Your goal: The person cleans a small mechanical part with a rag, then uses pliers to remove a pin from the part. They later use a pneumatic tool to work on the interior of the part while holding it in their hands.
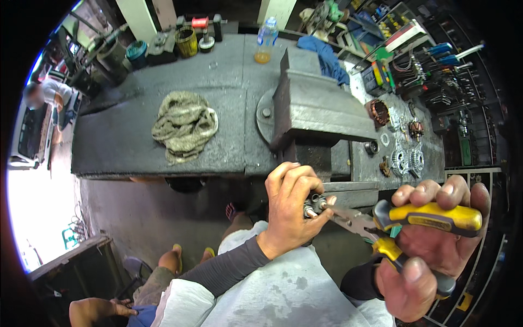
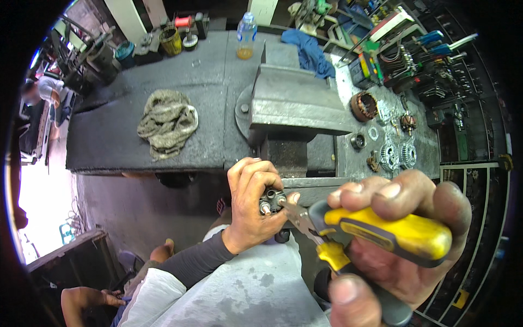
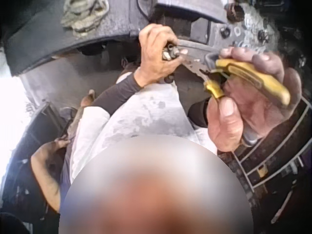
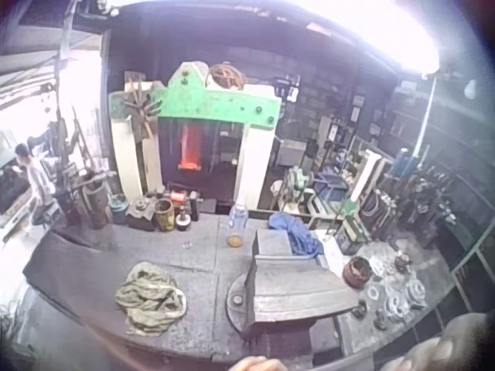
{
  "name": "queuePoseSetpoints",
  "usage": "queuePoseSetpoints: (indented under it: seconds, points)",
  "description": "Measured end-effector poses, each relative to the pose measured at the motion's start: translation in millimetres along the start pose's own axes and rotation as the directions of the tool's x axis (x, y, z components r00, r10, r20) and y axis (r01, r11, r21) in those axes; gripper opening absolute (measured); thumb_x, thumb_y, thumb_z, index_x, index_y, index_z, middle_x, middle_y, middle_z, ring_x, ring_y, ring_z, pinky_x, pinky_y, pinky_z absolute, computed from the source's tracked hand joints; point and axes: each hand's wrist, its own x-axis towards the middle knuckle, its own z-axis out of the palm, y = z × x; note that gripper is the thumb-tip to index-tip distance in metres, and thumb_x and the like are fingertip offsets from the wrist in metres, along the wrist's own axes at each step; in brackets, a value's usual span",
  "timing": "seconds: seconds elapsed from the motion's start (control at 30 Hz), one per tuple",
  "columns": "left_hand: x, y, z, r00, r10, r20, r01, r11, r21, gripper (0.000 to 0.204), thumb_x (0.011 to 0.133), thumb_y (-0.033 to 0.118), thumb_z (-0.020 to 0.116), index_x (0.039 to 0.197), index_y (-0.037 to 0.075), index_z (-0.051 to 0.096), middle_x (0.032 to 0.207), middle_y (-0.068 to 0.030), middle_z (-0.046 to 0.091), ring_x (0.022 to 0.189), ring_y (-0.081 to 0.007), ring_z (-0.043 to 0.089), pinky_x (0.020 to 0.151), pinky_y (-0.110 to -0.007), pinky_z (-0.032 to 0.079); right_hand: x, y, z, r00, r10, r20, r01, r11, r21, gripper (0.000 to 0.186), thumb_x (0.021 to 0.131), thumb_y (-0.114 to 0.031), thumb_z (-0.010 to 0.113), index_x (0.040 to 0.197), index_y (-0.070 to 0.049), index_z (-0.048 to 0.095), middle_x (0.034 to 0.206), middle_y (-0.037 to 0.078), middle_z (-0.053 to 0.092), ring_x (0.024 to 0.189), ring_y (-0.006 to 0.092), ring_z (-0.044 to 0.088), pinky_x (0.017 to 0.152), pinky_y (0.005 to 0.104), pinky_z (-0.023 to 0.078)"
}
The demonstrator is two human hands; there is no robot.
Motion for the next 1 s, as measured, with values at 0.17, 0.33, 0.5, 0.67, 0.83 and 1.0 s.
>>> queuePoseSetpoints:
  seconds: [0.17, 0.33, 0.5, 0.67, 0.83, 1.0]
  points:
    - [10.0, 22.3, -19.9, 0.999, 0.027, -0.017, -0.027, 0.999, 0.035, 0.038, 0.074, 0.012, 0.09, 0.097, 0.008, 0.06, 0.106, -0.0086, 0.063, 0.108, -0.029, 0.056, 0.102, -0.045, 0.042, -10.5, -31.1, -52.4, 0.977, -0.145, -0.155, 0.169, 0.974, 0.151, 0.053, 0.101, -0.024, 0.071, 0.143, -0.009, 0.043, 0.109, 0.006, 0.051, 0.098, 0.0234, 0.063, 0.083, 0.0419, 0.058]
    - [17.5, 53.2, -45.2, 0.951, -0.155, 0.267, 0.282, 0.789, -0.545, 0.033, 0.079, -0.01, 0.083, 0.098, 0.004, 0.06, 0.097, -0.0078, 0.063, 0.094, -0.0167, 0.065, 0.089, -0.034, 0.054, -56.0, -32.6, -104.5, 0.951, 0.034, -0.306, 0.032, 0.978, 0.208, 0.031, 0.104, -0.026, 0.065, 0.118, -0.003, 0.049, 0.088, 0.008, 0.053, 0.077, 0.0184, 0.06, 0.069, 0.0371, 0.055]
    - [-7.8, 88.7, -36.7, 0.684, -0.094, 0.724, 0.677, 0.453, -0.58, 0.017, 0.098, 0.01, 0.075, 0.098, -0.001, 0.061, 0.09, -0.0097, 0.066, 0.079, -0.0144, 0.066, 0.075, -0.032, 0.056, -124.4, -21.1, -131.8, 0.883, 0.227, -0.412, -0.134, 0.961, 0.242, 0.028, 0.098, -0.02, 0.069, 0.113, -0.002, 0.053, 0.086, 0.01, 0.058, 0.072, 0.0154, 0.059, 0.068, 0.0341, 0.054]
    - [-86.3, 116.1, 39.6, 0.275, -0.225, 0.935, 0.89, 0.427, -0.159, 0.015, 0.101, 0.009, 0.071, 0.107, -0.003, 0.064, 0.09, -0.0115, 0.069, 0.081, -0.0198, 0.071, 0.075, -0.034, 0.062, -198.6, -45.0, -189.9, 0.81, 0.249, -0.531, -0.084, 0.945, 0.315, 0.017, 0.098, -0.01, 0.067, 0.109, -0.003, 0.057, 0.084, 0.007, 0.06, 0.074, 0.0121, 0.061, 0.066, 0.0295, 0.052]
    - [-179.9, 135.3, 141.0, -0.04, -0.175, 0.984, 0.872, 0.474, 0.119, 0.021, 0.096, 0.016, 0.078, 0.107, -0.001, 0.07, 0.091, -0.0061, 0.07, 0.076, -0.0174, 0.067, 0.067, -0.034, 0.056, -314.8, -74.4, -276.6, 0.675, 0.176, -0.717, 0.002, 0.971, 0.241, 0.019, 0.098, -0.009, 0.068, 0.112, -0.002, 0.055, 0.086, 0.007, 0.058, 0.072, 0.014, 0.059, 0.068, 0.031, 0.052]
    - [-276.7, 196.0, 232.8, -0.422, 0.082, 0.903, 0.793, 0.517, 0.324, 0.025, 0.101, 0.026, 0.073, 0.106, 0.004, 0.065, 0.079, -0.0033, 0.061, 0.066, -0.0138, 0.058, 0.062, -0.031, 0.053, -436.7, -107.6, -351.9, 0.21, -0.041, -0.977, 0.427, 0.903, 0.053, 0.015, 0.1, -0.009, 0.066, 0.106, -0.007, 0.053, 0.085, 0.005, 0.054, 0.075, 0.016, 0.056, 0.069, 0.0347, 0.048]
